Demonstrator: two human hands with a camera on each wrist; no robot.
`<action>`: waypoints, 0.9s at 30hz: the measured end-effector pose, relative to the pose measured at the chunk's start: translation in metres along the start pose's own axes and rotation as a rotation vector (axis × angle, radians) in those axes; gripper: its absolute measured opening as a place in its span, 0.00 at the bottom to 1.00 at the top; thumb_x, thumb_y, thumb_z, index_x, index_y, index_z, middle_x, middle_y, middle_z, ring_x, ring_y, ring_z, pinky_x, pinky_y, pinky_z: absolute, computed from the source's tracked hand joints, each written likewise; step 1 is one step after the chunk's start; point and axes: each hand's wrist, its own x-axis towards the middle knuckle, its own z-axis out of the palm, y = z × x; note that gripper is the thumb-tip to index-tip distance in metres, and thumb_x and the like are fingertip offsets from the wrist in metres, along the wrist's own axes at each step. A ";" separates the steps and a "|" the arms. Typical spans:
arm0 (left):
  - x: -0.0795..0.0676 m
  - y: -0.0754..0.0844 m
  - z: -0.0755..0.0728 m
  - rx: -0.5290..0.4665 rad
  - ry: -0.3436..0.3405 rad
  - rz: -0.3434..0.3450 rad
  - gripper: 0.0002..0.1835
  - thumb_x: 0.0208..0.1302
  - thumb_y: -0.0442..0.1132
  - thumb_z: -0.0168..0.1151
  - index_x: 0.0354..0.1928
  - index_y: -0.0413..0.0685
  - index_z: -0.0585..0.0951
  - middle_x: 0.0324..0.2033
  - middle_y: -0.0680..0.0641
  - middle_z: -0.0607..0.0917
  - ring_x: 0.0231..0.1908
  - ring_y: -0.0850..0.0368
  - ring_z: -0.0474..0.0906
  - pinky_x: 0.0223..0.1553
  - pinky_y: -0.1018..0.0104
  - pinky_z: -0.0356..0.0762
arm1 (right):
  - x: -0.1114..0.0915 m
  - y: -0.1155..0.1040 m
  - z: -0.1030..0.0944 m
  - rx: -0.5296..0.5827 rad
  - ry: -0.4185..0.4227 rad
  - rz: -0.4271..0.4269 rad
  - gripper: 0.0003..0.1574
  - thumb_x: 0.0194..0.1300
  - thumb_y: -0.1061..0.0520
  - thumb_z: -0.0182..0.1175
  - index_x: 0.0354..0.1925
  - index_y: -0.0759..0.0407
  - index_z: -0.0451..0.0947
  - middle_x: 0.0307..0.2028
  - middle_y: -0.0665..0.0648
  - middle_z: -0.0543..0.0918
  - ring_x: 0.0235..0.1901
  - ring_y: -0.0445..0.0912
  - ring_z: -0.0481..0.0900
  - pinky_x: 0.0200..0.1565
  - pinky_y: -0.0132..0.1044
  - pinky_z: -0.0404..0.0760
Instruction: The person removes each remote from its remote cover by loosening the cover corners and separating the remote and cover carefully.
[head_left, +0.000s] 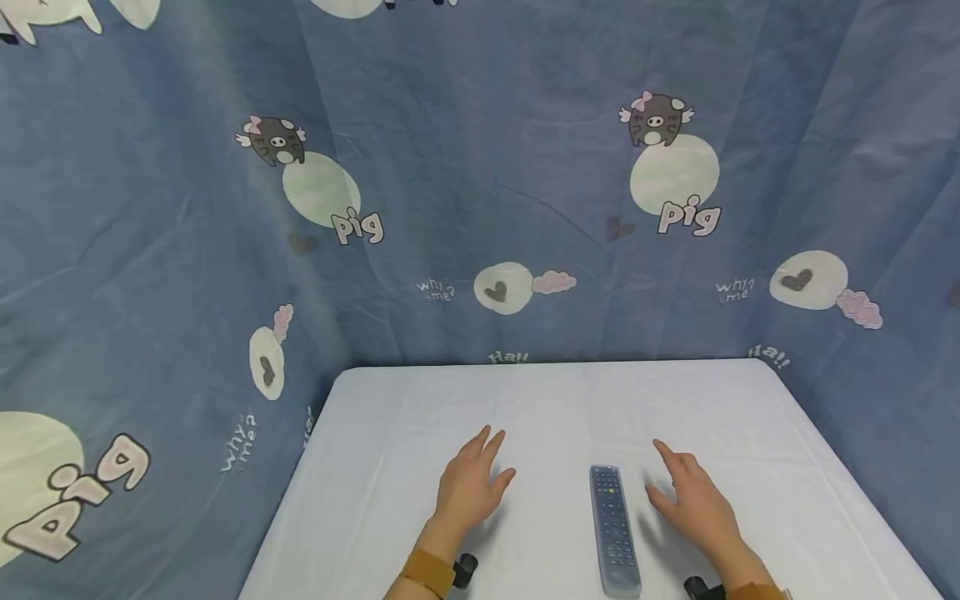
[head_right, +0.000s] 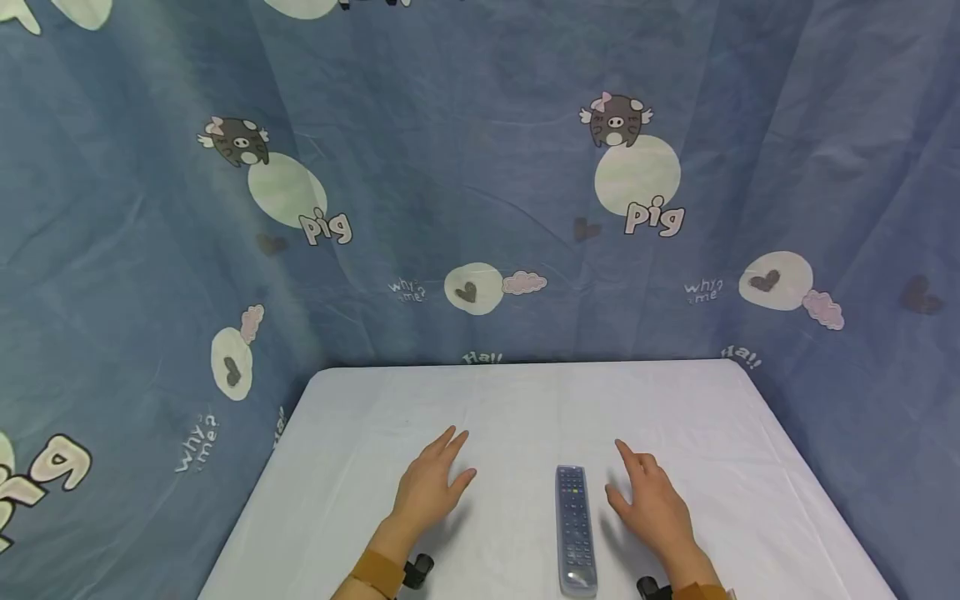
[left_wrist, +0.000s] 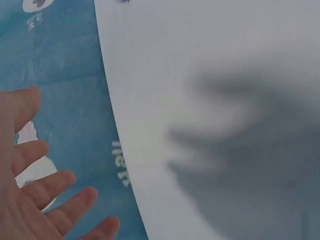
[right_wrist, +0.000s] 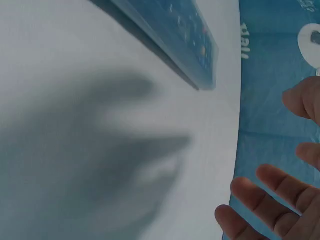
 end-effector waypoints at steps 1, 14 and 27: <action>0.000 0.003 0.002 0.005 -0.009 -0.003 0.34 0.68 0.58 0.61 0.73 0.57 0.68 0.73 0.45 0.69 0.69 0.45 0.70 0.63 0.45 0.75 | 0.000 -0.001 0.002 0.002 -0.008 0.005 0.47 0.62 0.48 0.65 0.74 0.57 0.59 0.56 0.66 0.77 0.43 0.54 0.81 0.39 0.49 0.84; -0.001 0.054 0.034 0.020 -0.135 0.050 0.33 0.67 0.58 0.61 0.71 0.58 0.70 0.68 0.48 0.75 0.62 0.48 0.77 0.56 0.49 0.80 | -0.007 -0.015 0.021 0.014 -0.112 0.057 0.41 0.63 0.46 0.65 0.70 0.58 0.66 0.44 0.56 0.81 0.31 0.43 0.77 0.27 0.37 0.76; 0.001 0.088 0.059 -0.108 -0.282 0.004 0.32 0.63 0.61 0.64 0.65 0.55 0.77 0.40 0.58 0.87 0.42 0.61 0.84 0.41 0.62 0.84 | -0.003 -0.021 0.034 0.077 -0.202 0.171 0.36 0.64 0.47 0.64 0.64 0.64 0.72 0.32 0.52 0.83 0.27 0.43 0.76 0.29 0.39 0.78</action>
